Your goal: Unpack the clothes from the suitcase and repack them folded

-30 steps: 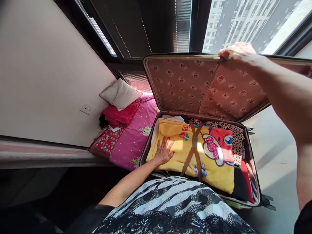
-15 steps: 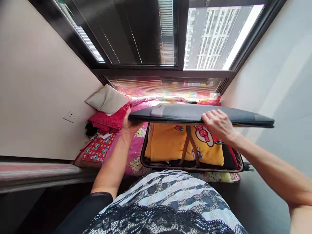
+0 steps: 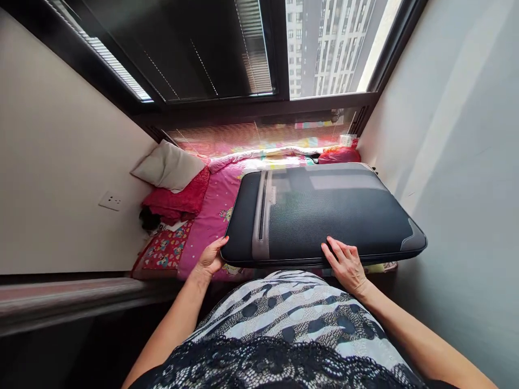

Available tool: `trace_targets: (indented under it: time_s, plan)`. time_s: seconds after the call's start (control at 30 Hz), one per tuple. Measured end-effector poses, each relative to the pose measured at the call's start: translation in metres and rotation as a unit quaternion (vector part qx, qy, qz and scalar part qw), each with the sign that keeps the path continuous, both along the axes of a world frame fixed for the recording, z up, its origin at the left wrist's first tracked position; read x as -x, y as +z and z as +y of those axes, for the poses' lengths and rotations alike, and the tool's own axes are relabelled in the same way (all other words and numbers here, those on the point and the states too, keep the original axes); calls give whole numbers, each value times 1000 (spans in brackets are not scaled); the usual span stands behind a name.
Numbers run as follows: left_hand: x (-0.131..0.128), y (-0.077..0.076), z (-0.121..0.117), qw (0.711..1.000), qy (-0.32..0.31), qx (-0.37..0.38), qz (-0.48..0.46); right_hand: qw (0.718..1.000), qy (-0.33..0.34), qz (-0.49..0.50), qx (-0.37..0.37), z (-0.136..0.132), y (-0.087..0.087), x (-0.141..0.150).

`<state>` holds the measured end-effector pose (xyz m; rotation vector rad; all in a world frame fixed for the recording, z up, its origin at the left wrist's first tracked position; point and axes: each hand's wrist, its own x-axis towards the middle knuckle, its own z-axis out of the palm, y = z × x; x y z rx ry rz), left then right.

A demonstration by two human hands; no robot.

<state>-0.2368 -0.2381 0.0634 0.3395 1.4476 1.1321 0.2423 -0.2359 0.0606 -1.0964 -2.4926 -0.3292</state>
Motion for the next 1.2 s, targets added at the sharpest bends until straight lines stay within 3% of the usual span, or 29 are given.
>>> trace_targets:
  time_s: [0.17,0.33,0.6,0.7,0.77,0.8,0.87,0.93,1.0,1.1,1.2]
  plan:
    - [-18,-43,-20,999,4,1,32,1000,4,8,-15,-16,-53,-1]
    - [-22,-65,-24,974,-4,25,227,1000,-2,7,1,-18,-86,-6]
    - [-28,-62,-32,843,-133,106,510,999,9,-16,30,-24,-108,-15]
    - [-36,-63,-43,764,-137,76,626,999,20,-7,38,-27,-106,-17]
    - [-35,-67,-48,738,-124,36,663,998,31,9,49,-27,-101,-22]
    - [-33,-70,-48,743,-117,16,659,998,33,16,59,-26,-97,-28]
    - [-27,-77,-44,779,-99,-7,620,996,8,30,83,-16,-90,-46]
    - [-24,-86,-37,823,-79,2,562,992,-81,43,84,2,-86,-72]
    - [-27,-97,-32,856,-62,41,512,973,-216,58,59,23,-87,-97]
    - [-38,-112,-33,865,-37,90,493,931,-354,69,56,45,-95,-122]
    - [-41,-120,-42,853,-52,67,515,923,-362,74,110,50,-101,-132]
